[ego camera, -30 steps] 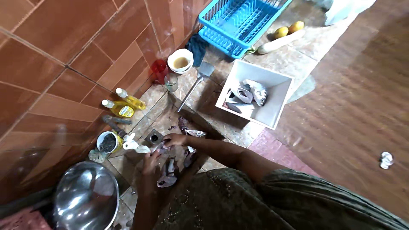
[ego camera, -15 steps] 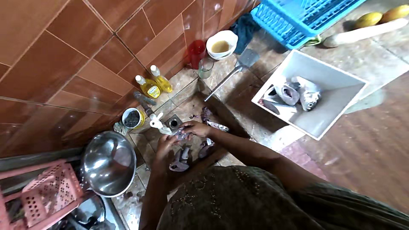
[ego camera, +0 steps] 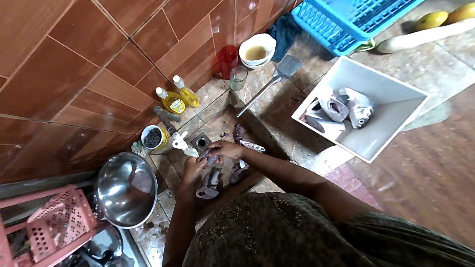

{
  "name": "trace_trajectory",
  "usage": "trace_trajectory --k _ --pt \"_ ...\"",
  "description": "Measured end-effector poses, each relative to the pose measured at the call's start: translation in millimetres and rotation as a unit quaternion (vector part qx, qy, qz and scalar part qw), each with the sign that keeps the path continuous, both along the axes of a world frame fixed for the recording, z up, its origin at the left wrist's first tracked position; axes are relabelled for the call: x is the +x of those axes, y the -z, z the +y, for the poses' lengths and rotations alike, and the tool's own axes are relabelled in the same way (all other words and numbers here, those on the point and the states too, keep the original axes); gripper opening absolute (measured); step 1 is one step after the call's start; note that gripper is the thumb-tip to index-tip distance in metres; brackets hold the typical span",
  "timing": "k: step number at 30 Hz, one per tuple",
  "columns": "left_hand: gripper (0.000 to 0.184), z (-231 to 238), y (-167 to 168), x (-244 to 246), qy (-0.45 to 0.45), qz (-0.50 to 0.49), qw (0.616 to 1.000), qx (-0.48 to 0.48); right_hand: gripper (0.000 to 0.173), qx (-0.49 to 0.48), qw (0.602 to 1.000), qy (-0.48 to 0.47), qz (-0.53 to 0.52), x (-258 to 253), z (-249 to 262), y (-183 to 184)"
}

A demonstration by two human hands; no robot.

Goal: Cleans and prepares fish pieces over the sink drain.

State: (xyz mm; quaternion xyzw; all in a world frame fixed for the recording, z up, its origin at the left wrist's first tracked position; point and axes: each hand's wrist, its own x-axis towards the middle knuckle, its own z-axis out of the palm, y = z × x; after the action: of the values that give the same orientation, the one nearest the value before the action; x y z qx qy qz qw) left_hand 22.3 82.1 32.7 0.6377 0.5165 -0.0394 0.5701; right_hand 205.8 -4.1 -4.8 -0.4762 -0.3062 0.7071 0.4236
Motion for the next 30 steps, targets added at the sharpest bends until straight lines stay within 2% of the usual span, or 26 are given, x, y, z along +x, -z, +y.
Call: trace_trajectory --k 7,13,18,24,30 --pt "0.031 -2.1 -2.9 5.8 0.009 0.035 0.999 0.013 0.028 0.013 1.000 -0.010 -0.024 -0.8 -1.0 -1.1" --pt "0.030 -3.5 4.1 6.6 -0.001 0.028 0.999 0.018 0.031 0.016 0.998 -0.016 -0.063 -2.4 -2.1 -0.1" --pt "0.025 -3.7 8.4 8.1 0.006 0.026 0.999 0.025 0.031 0.017 0.998 -0.009 -0.066 -3.7 -4.1 2.0" --pt "0.027 -6.9 3.3 11.5 0.005 0.028 1.000 0.000 0.031 0.012 0.998 -0.003 -0.065 -1.4 -6.1 6.6" --pt "0.027 -4.8 10.1 5.2 -0.038 -0.052 0.997 -0.047 0.027 0.011 0.999 0.017 -0.049 3.5 -6.3 12.8"
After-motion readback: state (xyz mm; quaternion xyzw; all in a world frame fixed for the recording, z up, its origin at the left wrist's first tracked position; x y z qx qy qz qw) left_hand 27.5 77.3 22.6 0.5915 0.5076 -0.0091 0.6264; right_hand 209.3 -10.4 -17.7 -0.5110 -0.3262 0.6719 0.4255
